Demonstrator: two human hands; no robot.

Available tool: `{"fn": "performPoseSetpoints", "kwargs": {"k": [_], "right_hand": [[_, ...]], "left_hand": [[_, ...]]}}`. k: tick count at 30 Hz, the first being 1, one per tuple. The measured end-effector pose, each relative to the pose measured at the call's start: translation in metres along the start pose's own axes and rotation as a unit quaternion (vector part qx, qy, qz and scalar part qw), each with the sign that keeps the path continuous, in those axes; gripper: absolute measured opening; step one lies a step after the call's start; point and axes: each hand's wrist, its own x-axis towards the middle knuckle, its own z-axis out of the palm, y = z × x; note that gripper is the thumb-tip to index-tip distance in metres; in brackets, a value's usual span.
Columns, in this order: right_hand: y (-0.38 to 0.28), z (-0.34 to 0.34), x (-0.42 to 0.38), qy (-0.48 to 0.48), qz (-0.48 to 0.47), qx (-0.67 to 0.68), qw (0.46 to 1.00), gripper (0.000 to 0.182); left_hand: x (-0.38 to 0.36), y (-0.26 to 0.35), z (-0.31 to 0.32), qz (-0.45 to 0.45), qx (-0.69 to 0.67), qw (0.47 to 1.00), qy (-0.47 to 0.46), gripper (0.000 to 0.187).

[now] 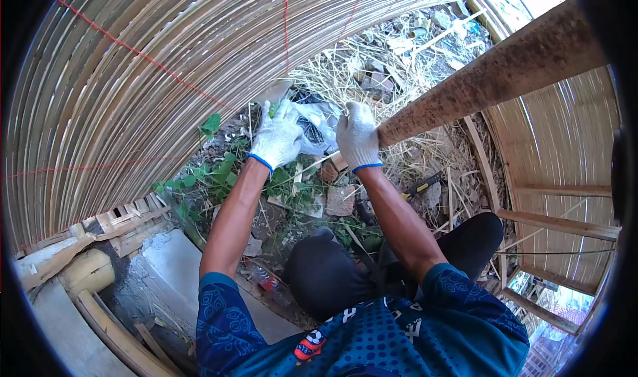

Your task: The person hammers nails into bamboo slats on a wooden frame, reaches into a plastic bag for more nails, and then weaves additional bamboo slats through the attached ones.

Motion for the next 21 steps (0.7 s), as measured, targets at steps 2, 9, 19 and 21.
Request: {"fn": "performPoseSetpoints", "kwargs": {"k": [2, 9, 19, 21], "right_hand": [[-0.001, -0.002, 0.006, 0.041, -0.072, 0.04, 0.996, 0.026], [-0.006, 0.019, -0.023, -0.187, -0.183, 0.153, 0.953, 0.014], [0.058, 0.079, 0.013, -0.336, -0.028, -0.181, 0.924, 0.027], [0.063, 0.086, 0.018, -0.305, -0.085, -0.147, 0.937, 0.026]], "left_hand": [[0.003, 0.002, 0.001, -0.006, 0.008, 0.999, 0.033, 0.021], [0.009, 0.001, 0.0, 0.024, 0.014, 0.999, 0.044, 0.033], [0.024, 0.004, 0.043, -0.028, 0.025, 0.997, 0.067, 0.037], [0.031, 0.007, 0.039, -0.052, 0.004, 0.997, 0.052, 0.053]]}}
